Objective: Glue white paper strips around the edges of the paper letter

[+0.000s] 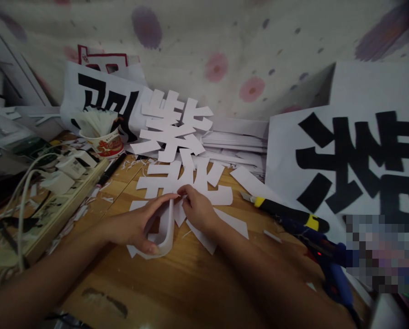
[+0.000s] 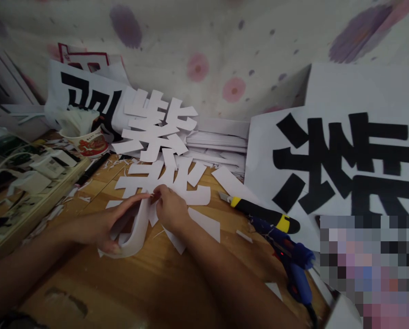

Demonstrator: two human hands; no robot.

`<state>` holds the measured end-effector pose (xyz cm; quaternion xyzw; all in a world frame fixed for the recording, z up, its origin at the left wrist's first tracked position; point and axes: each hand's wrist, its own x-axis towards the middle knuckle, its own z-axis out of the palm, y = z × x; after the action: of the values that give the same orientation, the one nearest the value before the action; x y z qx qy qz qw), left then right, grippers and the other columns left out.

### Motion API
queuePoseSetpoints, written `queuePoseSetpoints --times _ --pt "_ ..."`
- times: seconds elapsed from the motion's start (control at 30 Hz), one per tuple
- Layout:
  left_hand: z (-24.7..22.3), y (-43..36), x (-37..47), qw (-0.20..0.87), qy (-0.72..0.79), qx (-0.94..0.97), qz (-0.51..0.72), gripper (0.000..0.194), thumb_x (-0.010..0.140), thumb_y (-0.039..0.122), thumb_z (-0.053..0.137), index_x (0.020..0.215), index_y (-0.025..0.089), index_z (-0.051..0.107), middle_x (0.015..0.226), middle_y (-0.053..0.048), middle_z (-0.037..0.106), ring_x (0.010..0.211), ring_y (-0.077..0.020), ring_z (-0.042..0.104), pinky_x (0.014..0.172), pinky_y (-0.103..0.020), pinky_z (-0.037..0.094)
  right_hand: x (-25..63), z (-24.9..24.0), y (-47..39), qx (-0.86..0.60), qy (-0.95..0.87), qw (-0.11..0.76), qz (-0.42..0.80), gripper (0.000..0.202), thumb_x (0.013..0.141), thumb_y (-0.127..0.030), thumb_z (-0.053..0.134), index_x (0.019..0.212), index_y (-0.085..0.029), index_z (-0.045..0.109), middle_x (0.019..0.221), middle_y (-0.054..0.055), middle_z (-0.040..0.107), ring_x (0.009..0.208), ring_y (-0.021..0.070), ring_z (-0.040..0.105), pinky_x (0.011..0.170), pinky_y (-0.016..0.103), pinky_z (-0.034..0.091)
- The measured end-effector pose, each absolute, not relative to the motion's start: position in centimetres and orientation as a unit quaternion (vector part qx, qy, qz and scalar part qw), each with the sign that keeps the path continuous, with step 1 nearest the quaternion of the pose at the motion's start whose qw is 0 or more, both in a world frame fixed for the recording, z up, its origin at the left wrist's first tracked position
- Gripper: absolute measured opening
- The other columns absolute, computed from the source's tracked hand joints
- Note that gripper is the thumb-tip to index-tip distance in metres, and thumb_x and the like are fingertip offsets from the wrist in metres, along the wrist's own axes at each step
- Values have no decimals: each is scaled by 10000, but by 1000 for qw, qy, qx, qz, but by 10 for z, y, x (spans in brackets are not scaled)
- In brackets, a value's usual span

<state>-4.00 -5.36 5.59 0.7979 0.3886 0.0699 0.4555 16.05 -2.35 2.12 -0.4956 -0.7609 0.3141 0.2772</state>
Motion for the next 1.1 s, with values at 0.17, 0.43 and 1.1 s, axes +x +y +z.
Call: queuePoseSetpoints --times 0.17,0.43,1.1 --pt "59 -54 -36 457 396 793 72 1107 566 367 735 1395 265 9 1460 -119 183 1242 -314 347 1029 -422 296 159 21 -24 -501 -762 274 305 306 764 -54 404 1009 -201 513 971 49 630 866 174 565 762 316 411" --pt "63 -55 -31 484 404 773 70 1122 539 389 734 1392 241 21 1438 -131 214 1228 -319 351 1022 -431 286 159 18 -25 -494 -757 304 301 301 740 -53 415 984 -203 506 943 42 614 812 167 556 745 320 421" --pt "56 -53 -37 488 370 786 88 1101 580 433 718 1396 260 0 1389 -125 285 1182 -298 399 992 -419 325 169 28 -30 -384 -759 419 318 168 788 -145 432 909 -224 516 744 -28 490 656 112 479 612 234 400"
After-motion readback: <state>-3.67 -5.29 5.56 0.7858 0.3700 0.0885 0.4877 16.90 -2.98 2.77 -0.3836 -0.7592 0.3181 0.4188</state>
